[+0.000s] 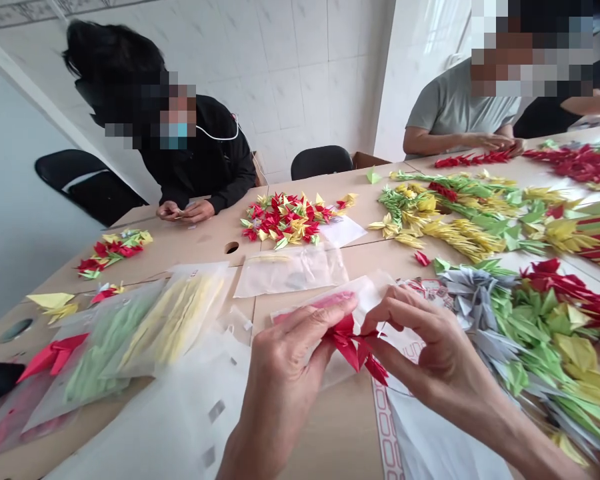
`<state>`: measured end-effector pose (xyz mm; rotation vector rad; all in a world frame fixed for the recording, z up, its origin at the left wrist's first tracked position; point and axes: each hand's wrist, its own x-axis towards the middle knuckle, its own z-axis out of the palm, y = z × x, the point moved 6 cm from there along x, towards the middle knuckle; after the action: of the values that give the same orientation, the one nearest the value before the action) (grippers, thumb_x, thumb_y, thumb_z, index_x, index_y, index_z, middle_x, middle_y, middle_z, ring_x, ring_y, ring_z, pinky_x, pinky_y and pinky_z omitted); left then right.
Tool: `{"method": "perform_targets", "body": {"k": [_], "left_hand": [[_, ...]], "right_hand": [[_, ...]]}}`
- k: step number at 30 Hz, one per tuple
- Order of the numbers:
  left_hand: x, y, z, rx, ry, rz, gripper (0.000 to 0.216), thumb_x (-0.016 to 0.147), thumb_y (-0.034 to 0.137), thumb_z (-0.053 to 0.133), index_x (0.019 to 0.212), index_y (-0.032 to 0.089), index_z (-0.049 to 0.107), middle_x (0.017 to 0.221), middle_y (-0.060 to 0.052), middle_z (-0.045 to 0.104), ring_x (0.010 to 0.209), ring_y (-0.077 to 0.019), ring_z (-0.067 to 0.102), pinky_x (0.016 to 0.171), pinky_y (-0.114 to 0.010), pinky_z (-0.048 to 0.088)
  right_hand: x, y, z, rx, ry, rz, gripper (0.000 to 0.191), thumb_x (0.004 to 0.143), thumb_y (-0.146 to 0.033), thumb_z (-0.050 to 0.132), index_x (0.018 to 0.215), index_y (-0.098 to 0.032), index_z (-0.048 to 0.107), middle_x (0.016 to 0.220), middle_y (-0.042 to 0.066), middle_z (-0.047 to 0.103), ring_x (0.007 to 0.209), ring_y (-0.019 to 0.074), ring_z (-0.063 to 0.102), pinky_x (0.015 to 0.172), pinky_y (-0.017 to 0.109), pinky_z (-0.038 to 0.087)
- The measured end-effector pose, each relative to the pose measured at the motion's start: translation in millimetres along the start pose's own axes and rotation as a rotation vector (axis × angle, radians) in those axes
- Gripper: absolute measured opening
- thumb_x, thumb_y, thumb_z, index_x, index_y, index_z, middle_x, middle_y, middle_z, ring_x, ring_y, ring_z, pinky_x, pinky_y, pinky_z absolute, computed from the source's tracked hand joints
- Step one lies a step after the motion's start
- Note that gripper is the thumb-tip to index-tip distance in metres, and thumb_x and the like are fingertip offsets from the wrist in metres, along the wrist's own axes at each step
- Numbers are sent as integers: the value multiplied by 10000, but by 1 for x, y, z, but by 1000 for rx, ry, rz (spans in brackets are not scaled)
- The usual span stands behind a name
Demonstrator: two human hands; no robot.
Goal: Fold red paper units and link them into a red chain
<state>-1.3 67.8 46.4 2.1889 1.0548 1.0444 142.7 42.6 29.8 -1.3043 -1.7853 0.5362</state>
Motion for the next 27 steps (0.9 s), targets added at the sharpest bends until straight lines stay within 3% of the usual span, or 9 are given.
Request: {"method": "perform_targets", "body": {"k": [6, 10, 14, 17, 21, 27], "left_hand": [[-2, -12, 5, -185, -14, -166, 387, 740, 119, 661, 1095, 273, 678, 1009, -22, 712, 857, -200, 688, 781, -296, 594], [-1, -13, 7, -248, -90, -172, 364, 766, 122, 631, 1094, 271, 680, 1043, -39, 691, 919, -207, 673, 812, -299, 583], [0, -15, 9, -334, -162, -210, 357, 786, 121, 608, 1107, 265, 672, 1064, -43, 673, 895, -185, 675, 827, -284, 571], [0, -17, 10, -413, -153, -270, 388, 771, 90, 605, 1129, 229, 659, 930, -35, 688, 797, -158, 684, 752, -247, 587], [-1, -18, 16, -470, -176, -328, 456, 760, 55, 593, 1196, 189, 606, 763, 1, 668, 689, -122, 677, 723, -224, 584], [-7, -21, 26, -449, -244, -364, 474, 768, 62, 596, 1218, 212, 592, 915, -27, 692, 777, -131, 665, 777, -243, 572]], "right_hand": [[2, -4, -7, -80, 8, -44, 143, 749, -91, 519, 728, -216, 586, 698, 12, 534, 663, 152, 460, 599, 285, 349], [1, -2, -3, -44, -27, -41, 152, 757, -90, 512, 749, -223, 585, 727, 18, 554, 695, 161, 477, 610, 285, 368], [-2, 11, -1, 86, 5, 71, 191, 799, -165, 534, 968, -237, 588, 755, 18, 543, 706, 156, 495, 627, 273, 406], [-3, 25, 5, 205, -32, 191, 266, 836, -301, 549, 1094, -240, 570, 761, 12, 546, 694, 148, 507, 625, 261, 418], [-1, 33, 15, 326, -154, 231, 218, 850, -392, 542, 875, -212, 663, 730, 14, 607, 677, 149, 527, 637, 270, 411], [0, 34, 10, 188, -54, 190, 194, 821, -335, 578, 712, -213, 683, 641, 1, 586, 611, 136, 477, 606, 274, 367]]}}
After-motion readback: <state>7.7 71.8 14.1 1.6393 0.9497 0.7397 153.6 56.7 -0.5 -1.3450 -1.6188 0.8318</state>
